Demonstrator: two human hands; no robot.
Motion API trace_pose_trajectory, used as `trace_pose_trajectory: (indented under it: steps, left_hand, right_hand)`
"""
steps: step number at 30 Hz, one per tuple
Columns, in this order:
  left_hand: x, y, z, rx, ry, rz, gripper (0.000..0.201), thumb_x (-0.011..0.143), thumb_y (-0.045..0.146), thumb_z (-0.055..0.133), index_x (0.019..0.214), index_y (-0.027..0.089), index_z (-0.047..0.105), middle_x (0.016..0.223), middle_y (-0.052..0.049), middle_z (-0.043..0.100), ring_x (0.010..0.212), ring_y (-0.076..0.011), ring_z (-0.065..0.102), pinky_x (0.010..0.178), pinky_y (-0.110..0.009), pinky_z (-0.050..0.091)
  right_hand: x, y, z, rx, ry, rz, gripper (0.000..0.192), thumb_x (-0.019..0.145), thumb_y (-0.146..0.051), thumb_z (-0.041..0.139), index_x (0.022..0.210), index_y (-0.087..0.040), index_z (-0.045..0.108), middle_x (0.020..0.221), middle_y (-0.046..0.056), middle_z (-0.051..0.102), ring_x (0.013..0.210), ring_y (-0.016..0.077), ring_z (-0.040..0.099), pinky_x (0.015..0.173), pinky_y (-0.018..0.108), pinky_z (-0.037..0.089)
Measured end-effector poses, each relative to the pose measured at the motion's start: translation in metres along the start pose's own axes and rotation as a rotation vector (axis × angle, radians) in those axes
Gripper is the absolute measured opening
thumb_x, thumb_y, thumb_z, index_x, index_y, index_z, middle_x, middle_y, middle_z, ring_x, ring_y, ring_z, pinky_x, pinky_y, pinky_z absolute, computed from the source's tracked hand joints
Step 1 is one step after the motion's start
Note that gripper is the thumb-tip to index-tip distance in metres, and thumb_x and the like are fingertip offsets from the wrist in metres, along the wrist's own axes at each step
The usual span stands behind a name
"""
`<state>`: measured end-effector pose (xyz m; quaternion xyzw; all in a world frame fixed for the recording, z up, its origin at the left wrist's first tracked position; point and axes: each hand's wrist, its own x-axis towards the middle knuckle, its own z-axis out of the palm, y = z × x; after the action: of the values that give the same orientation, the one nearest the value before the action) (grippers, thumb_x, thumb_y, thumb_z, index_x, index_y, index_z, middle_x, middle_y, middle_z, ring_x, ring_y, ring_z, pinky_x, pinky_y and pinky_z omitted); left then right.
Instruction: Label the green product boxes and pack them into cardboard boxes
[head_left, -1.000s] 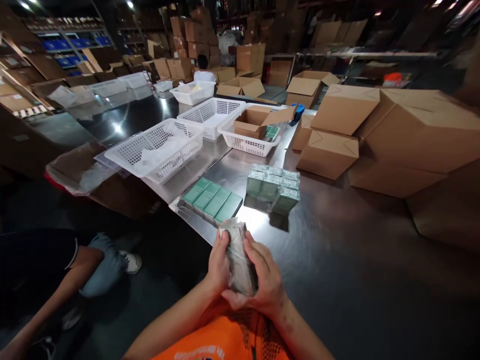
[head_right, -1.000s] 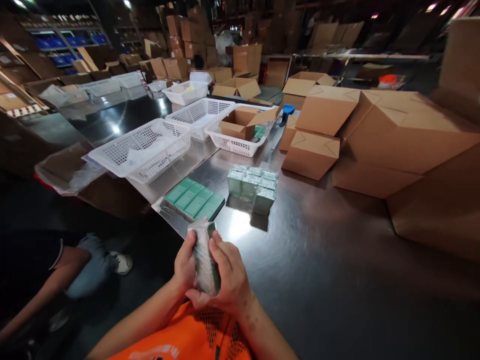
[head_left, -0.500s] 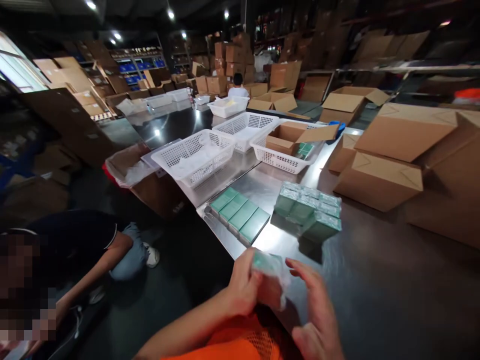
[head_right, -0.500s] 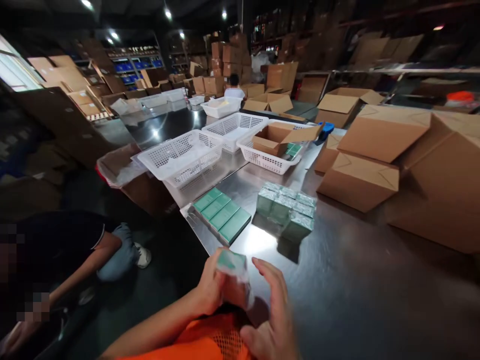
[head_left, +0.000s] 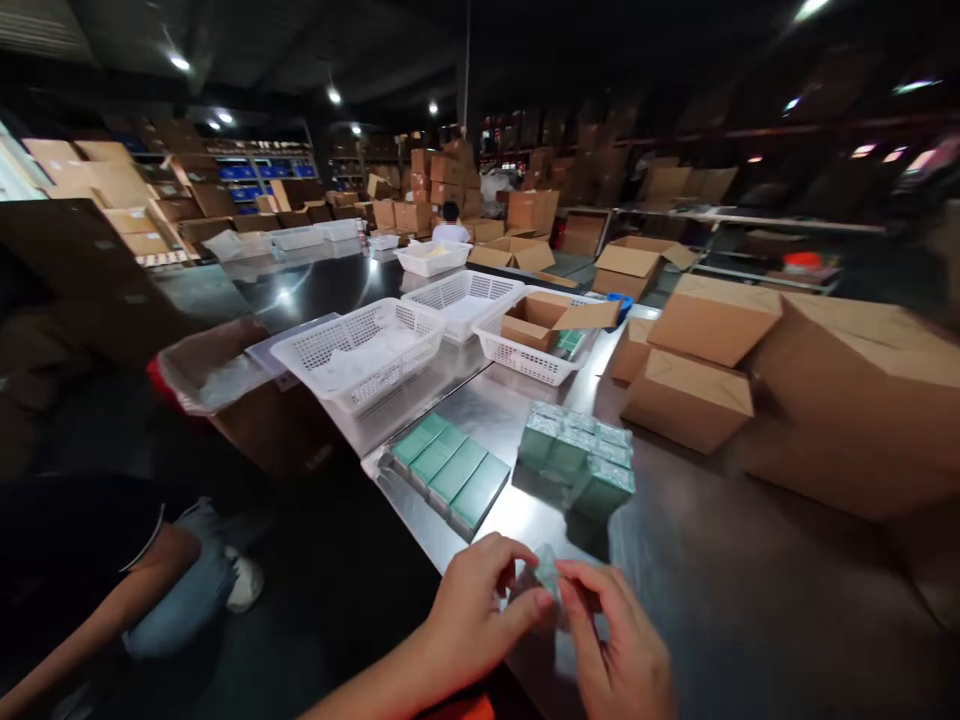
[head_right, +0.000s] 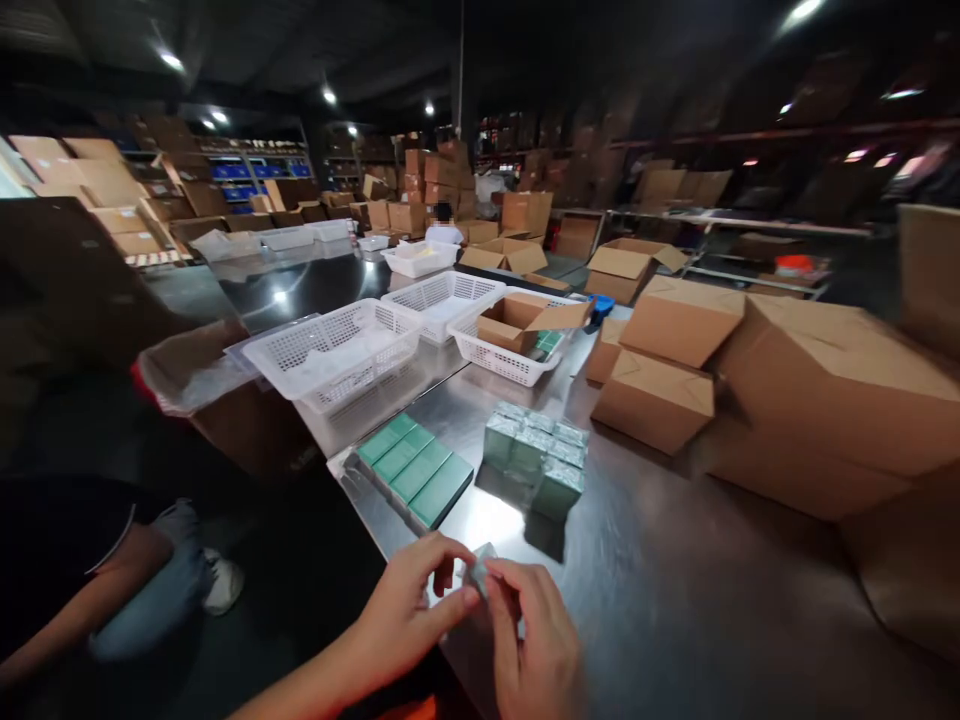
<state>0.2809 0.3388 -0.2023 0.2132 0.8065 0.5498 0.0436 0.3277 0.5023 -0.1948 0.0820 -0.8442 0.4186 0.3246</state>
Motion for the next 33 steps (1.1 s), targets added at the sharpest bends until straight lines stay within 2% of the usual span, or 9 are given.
trace_pose_trajectory:
  steps: [4, 8, 12, 18, 23, 25, 28, 31, 33]
  left_hand:
    - [0.007, 0.004, 0.006, -0.129, -0.013, -0.13, 0.016, 0.087, 0.032, 0.058, 0.083, 0.018, 0.065, 0.072, -0.004, 0.064, 0.068, -0.0171, 0.058, 0.062, -0.026, 0.042]
    - [0.011, 0.002, 0.011, -0.296, -0.02, -0.188, 0.015, 0.086, 0.033, 0.057, 0.082, 0.019, 0.06, 0.073, -0.002, 0.061, 0.064, -0.0161, 0.058, 0.056, -0.025, 0.045]
    - [0.014, 0.001, 0.011, -0.393, -0.014, -0.233, 0.014, 0.082, 0.031, 0.059, 0.077, 0.019, 0.056, 0.068, 0.001, 0.056, 0.059, -0.0134, 0.056, 0.057, -0.025, 0.046]
    - [0.02, 0.001, 0.01, -0.322, 0.046, -0.282, 0.029, 0.074, 0.037, 0.07, 0.075, 0.021, 0.046, 0.055, 0.008, 0.047, 0.047, -0.0099, 0.05, 0.047, -0.02, 0.037]
    - [0.019, 0.003, 0.003, -0.404, -0.006, -0.287, 0.023, 0.081, 0.036, 0.062, 0.088, 0.021, 0.047, 0.067, 0.007, 0.053, 0.047, -0.0095, 0.056, 0.046, -0.02, 0.042]
    - [0.018, 0.001, 0.001, -0.45, -0.015, -0.292, 0.022, 0.081, 0.033, 0.061, 0.095, 0.022, 0.048, 0.072, 0.006, 0.055, 0.049, -0.0091, 0.057, 0.048, -0.021, 0.044]
    - [0.015, -0.005, -0.004, -0.451, -0.058, -0.295, 0.022, 0.082, 0.027, 0.058, 0.102, 0.022, 0.048, 0.073, 0.006, 0.056, 0.054, -0.01, 0.059, 0.054, -0.022, 0.047]
    - [0.013, -0.009, -0.012, -0.276, -0.122, -0.18, 0.032, 0.076, 0.015, 0.059, 0.107, 0.021, 0.052, 0.078, 0.004, 0.062, 0.072, -0.0121, 0.063, 0.069, -0.024, 0.049]
    - [0.013, -0.01, -0.017, -0.17, -0.163, -0.109, 0.041, 0.073, 0.011, 0.06, 0.112, 0.021, 0.053, 0.086, 0.001, 0.065, 0.083, -0.0136, 0.064, 0.069, -0.023, 0.049]
  right_hand:
    - [-0.002, 0.004, 0.006, 0.205, 0.019, 0.358, 0.021, 0.095, -0.043, 0.055, 0.1, -0.024, 0.061, 0.082, 0.002, 0.065, 0.063, 0.0168, 0.064, 0.054, 0.024, 0.054]
    - [0.0, 0.011, 0.007, 0.471, 0.007, 0.526, 0.027, 0.093, -0.05, 0.056, 0.095, -0.024, 0.056, 0.069, -0.002, 0.058, 0.054, 0.015, 0.059, 0.05, 0.025, 0.054]
    - [-0.002, 0.009, 0.012, 0.53, 0.078, 0.593, 0.027, 0.093, -0.052, 0.056, 0.096, -0.024, 0.056, 0.069, -0.004, 0.054, 0.057, 0.0142, 0.057, 0.053, 0.024, 0.052]
    - [-0.001, -0.007, 0.02, 0.541, -0.013, 0.601, 0.031, 0.081, -0.04, 0.07, 0.101, -0.024, 0.053, 0.08, -0.002, 0.054, 0.067, 0.0146, 0.057, 0.058, 0.025, 0.052]
    - [0.004, -0.002, 0.023, 0.657, 0.014, 0.733, 0.026, 0.072, -0.027, 0.066, 0.095, -0.024, 0.054, 0.079, -0.004, 0.05, 0.059, 0.011, 0.049, 0.051, 0.021, 0.046]
    - [0.002, 0.003, 0.022, 0.63, 0.038, 0.706, 0.024, 0.072, -0.023, 0.065, 0.092, -0.024, 0.053, 0.077, -0.005, 0.05, 0.058, 0.0103, 0.048, 0.052, 0.021, 0.044]
    - [0.0, 0.008, 0.014, 0.403, 0.061, 0.472, 0.013, 0.076, -0.014, 0.061, 0.083, -0.023, 0.055, 0.082, -0.002, 0.053, 0.07, 0.0132, 0.054, 0.062, 0.023, 0.048]
    - [0.0, 0.011, 0.003, 0.139, -0.033, 0.199, 0.018, 0.08, -0.007, 0.054, 0.08, -0.023, 0.063, 0.091, 0.003, 0.06, 0.084, 0.0169, 0.061, 0.07, 0.026, 0.053]
    - [0.001, 0.011, -0.003, 0.024, -0.104, 0.074, 0.027, 0.085, -0.006, 0.05, 0.089, -0.024, 0.07, 0.097, 0.005, 0.064, 0.088, 0.018, 0.064, 0.074, 0.029, 0.055]
